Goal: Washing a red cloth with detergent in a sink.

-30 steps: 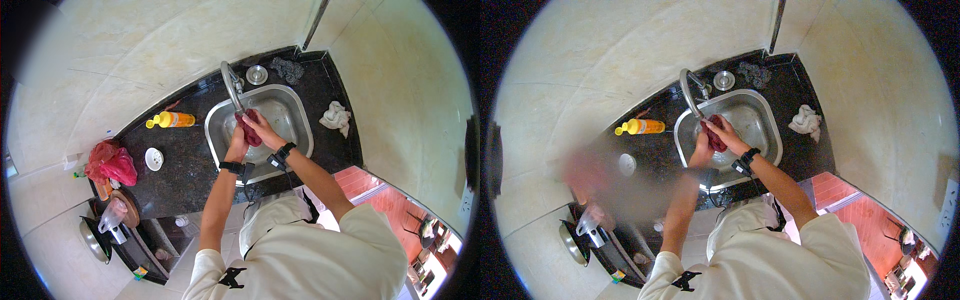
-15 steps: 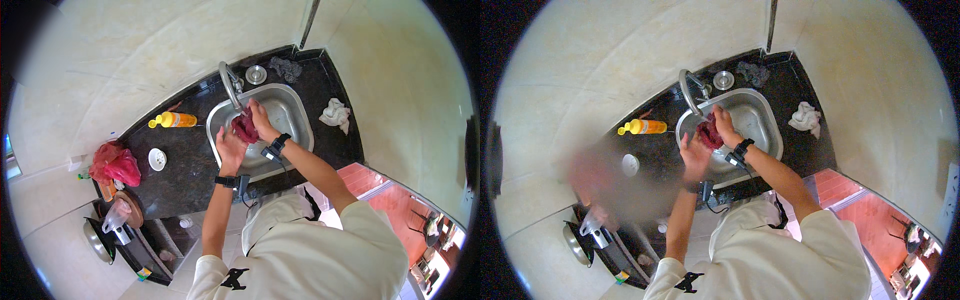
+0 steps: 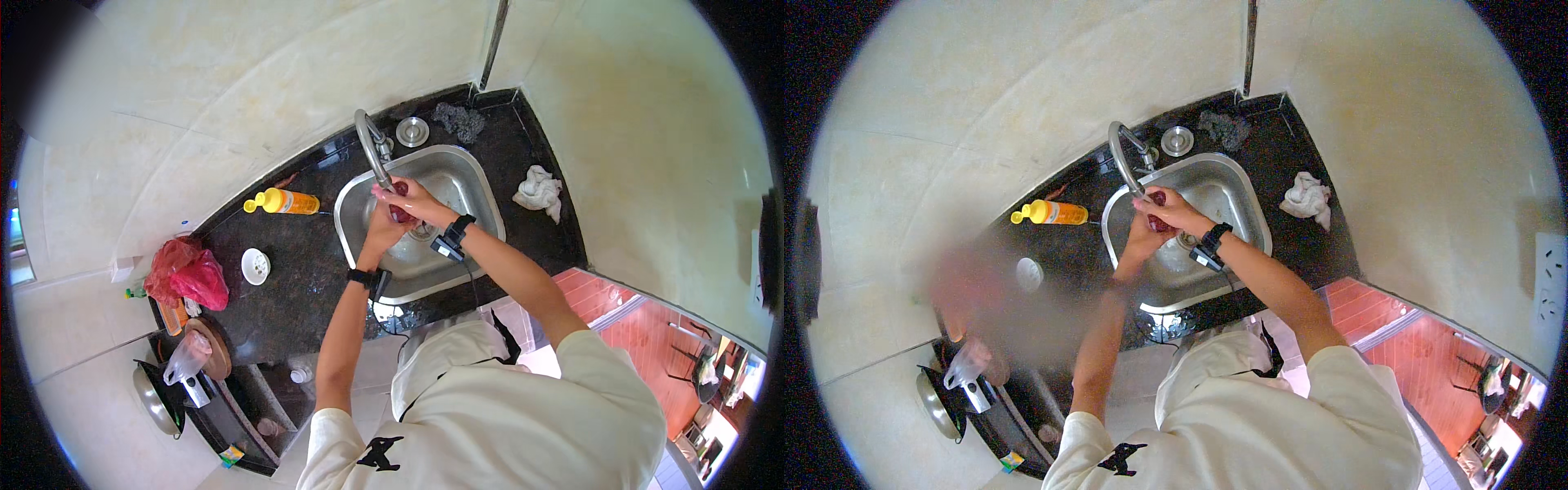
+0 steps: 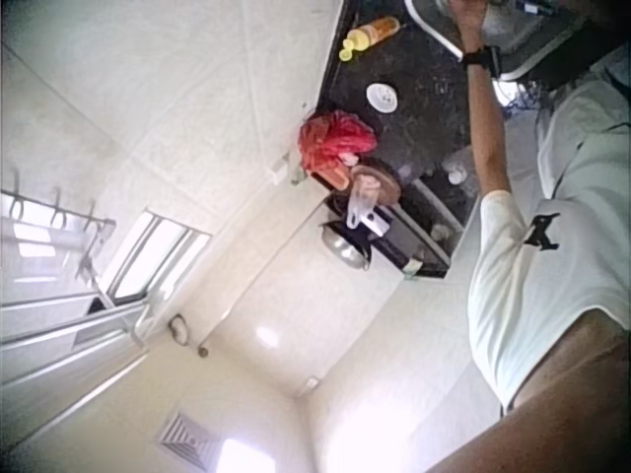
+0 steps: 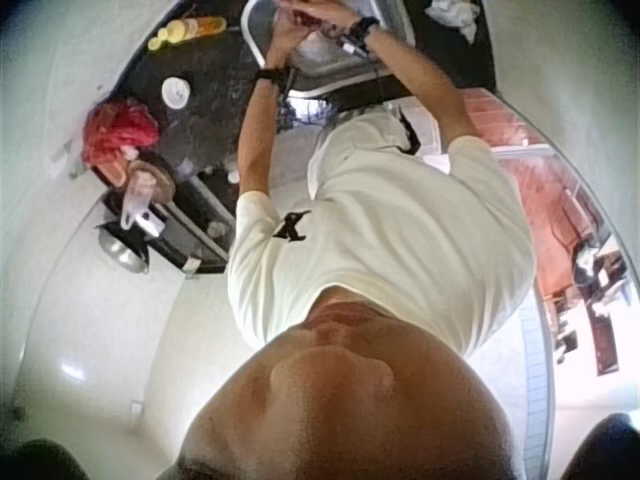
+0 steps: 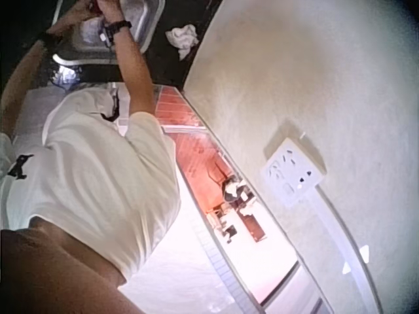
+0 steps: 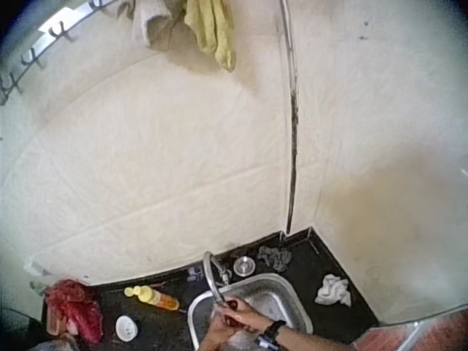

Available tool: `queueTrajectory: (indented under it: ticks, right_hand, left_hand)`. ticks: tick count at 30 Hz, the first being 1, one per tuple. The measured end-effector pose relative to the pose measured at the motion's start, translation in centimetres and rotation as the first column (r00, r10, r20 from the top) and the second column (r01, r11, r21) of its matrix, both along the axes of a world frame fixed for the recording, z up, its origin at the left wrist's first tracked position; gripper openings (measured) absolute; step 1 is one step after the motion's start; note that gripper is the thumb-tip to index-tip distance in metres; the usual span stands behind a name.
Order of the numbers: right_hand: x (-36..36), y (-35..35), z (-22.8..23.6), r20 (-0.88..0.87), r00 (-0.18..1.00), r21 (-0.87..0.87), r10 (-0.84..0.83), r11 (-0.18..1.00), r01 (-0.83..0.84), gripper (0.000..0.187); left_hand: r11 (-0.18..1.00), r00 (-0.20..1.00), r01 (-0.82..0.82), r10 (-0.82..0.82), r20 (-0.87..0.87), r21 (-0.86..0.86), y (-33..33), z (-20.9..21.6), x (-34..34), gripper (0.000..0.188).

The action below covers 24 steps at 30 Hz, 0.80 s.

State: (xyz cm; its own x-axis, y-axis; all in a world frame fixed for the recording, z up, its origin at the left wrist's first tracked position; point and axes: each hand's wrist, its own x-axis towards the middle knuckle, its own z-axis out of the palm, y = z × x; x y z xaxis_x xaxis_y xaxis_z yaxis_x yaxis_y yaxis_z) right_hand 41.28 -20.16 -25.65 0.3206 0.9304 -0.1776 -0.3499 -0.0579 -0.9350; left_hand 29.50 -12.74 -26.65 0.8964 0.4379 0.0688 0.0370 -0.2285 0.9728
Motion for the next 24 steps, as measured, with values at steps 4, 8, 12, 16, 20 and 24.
queueTrajectory:
  ticks: [4,8,12,16,20,24]
  right_hand:
    - [-0.1,-0.5,-0.9,-0.208,0.896,-0.163,-0.393,0.917,0.365,0.032]
    - [-2.1,0.3,1.0,-0.583,0.541,-0.234,-0.606,0.763,0.602,0.045]
    - [-2.4,1.2,0.4,-0.665,0.493,-0.251,-0.562,0.789,0.561,0.047]
    - [-1.9,0.8,-1.8,-0.672,0.492,-0.228,-0.554,0.787,0.574,0.048]
    - [-2.0,1.1,-2.9,-0.663,0.527,-0.222,-0.533,0.811,0.541,0.047]
    - [-2.0,1.0,-3.2,-0.692,0.466,-0.278,-0.551,0.799,0.534,0.036]
  left_hand:
    - [0.906,0.968,0.026,0.082,-0.237,0.422,-0.4,1.8,1.1,0.055]
    - [0.897,0.909,0.022,0.166,-0.382,0.441,-0.8,1.8,0.7,0.05]
    - [0.841,0.959,-0.015,0.164,-0.229,0.541,0.7,-0.9,-0.4,0.05]
    - [0.897,0.981,-0.047,0.125,-0.149,0.439,-0.4,-0.5,0.0,0.048]
    - [0.921,0.955,0.023,0.094,-0.28,0.388,0.4,-0.3,-0.2,0.041]
    - [0.932,0.95,0.013,0.102,-0.297,0.362,0.0,0.0,-0.5,0.033]
